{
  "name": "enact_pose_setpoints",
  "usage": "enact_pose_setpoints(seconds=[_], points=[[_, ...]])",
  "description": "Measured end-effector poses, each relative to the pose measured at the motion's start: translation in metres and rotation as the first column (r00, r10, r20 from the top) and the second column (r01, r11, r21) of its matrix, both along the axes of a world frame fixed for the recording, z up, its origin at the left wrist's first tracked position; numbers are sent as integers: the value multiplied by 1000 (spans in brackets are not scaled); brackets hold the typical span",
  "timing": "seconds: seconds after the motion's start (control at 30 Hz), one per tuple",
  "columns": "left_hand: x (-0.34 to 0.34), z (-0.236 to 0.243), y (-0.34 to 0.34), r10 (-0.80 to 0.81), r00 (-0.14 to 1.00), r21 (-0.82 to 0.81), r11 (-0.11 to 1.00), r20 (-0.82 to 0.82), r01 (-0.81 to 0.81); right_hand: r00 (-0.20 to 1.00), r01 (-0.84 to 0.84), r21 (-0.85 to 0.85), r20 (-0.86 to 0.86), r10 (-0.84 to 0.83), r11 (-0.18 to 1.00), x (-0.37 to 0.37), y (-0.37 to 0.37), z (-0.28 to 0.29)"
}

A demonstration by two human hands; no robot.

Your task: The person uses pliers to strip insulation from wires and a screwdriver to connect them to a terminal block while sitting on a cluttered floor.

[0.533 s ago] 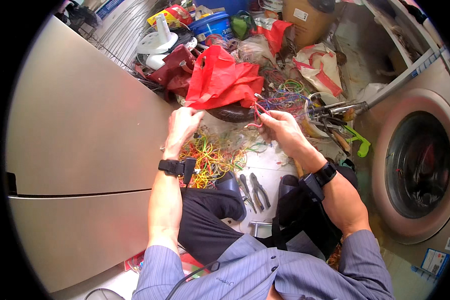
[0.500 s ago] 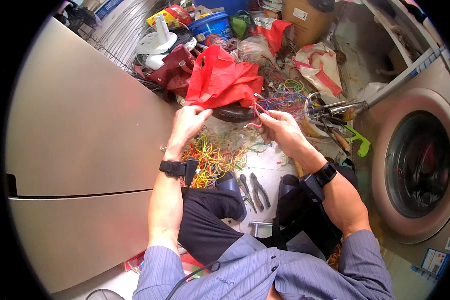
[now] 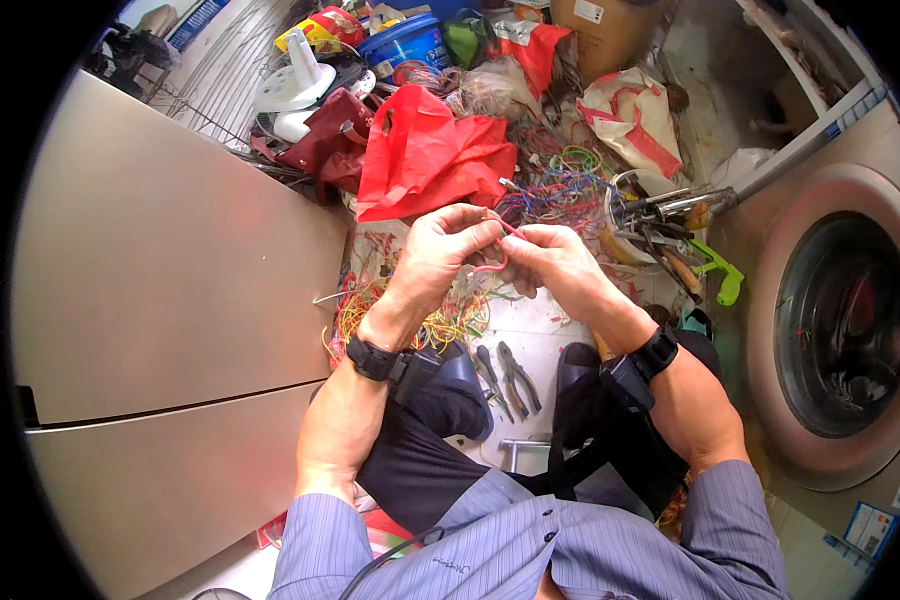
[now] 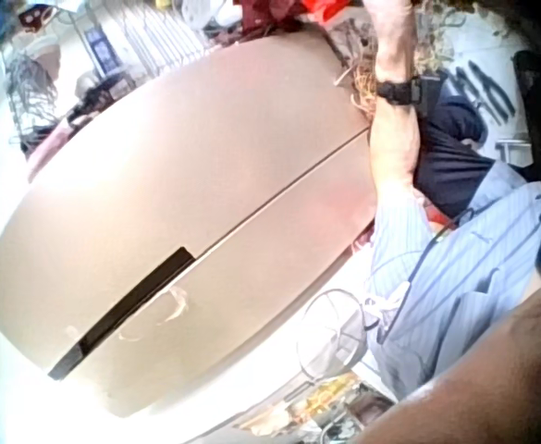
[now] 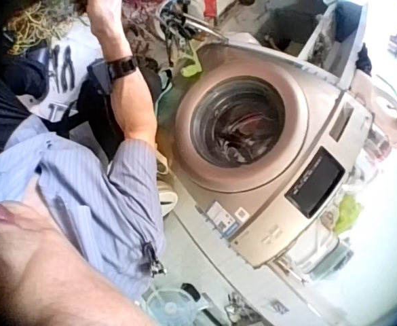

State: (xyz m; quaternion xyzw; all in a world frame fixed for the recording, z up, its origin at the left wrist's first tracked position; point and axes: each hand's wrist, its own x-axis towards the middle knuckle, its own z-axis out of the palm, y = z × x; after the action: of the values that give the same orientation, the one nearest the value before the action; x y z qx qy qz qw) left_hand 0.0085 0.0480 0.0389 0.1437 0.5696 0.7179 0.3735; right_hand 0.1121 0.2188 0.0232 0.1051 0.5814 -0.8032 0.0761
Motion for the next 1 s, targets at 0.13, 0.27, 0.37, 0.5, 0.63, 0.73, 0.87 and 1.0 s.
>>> enact_pose_setpoints(seconds=[0.13, 0.27, 0.37, 0.5, 0.63, 0.73, 0.87, 1.0], points=[[3, -4, 3, 49, 995, -78, 995, -89, -55, 997, 75, 296, -47, -64, 952, 0, 0, 0], [10, 2, 14, 147, 907, -205, 948, -395, -243, 975, 190, 893, -221, 30, 407, 1, 6, -21], [4, -5, 8, 133, 956, -179, 967, -263, -184, 996, 13, 989, -26, 87, 149, -2, 22, -30], [-1, -5, 8, 119, 978, -116, 983, -169, -139, 936, 348, 932, -351, 10, 107, 0, 43, -26], [2, -3, 15, 118, 978, -61, 990, -170, -130, 818, 571, 747, -554, -157, 341, -10, 53, -12], [5, -6, 17, 175, 968, -23, 983, -179, -182, 755, 640, 666, -639, -150, 383, -1, 36, 5], [12, -5, 26, 314, 894, -22, 941, -320, -338, 929, 369, 723, -292, -225, 584, 10, 12, 7], [27, -2, 35, 298, 758, -38, 920, -581, -391, 972, 27, 212, 222, -75, 977, 4, 5, 17]])
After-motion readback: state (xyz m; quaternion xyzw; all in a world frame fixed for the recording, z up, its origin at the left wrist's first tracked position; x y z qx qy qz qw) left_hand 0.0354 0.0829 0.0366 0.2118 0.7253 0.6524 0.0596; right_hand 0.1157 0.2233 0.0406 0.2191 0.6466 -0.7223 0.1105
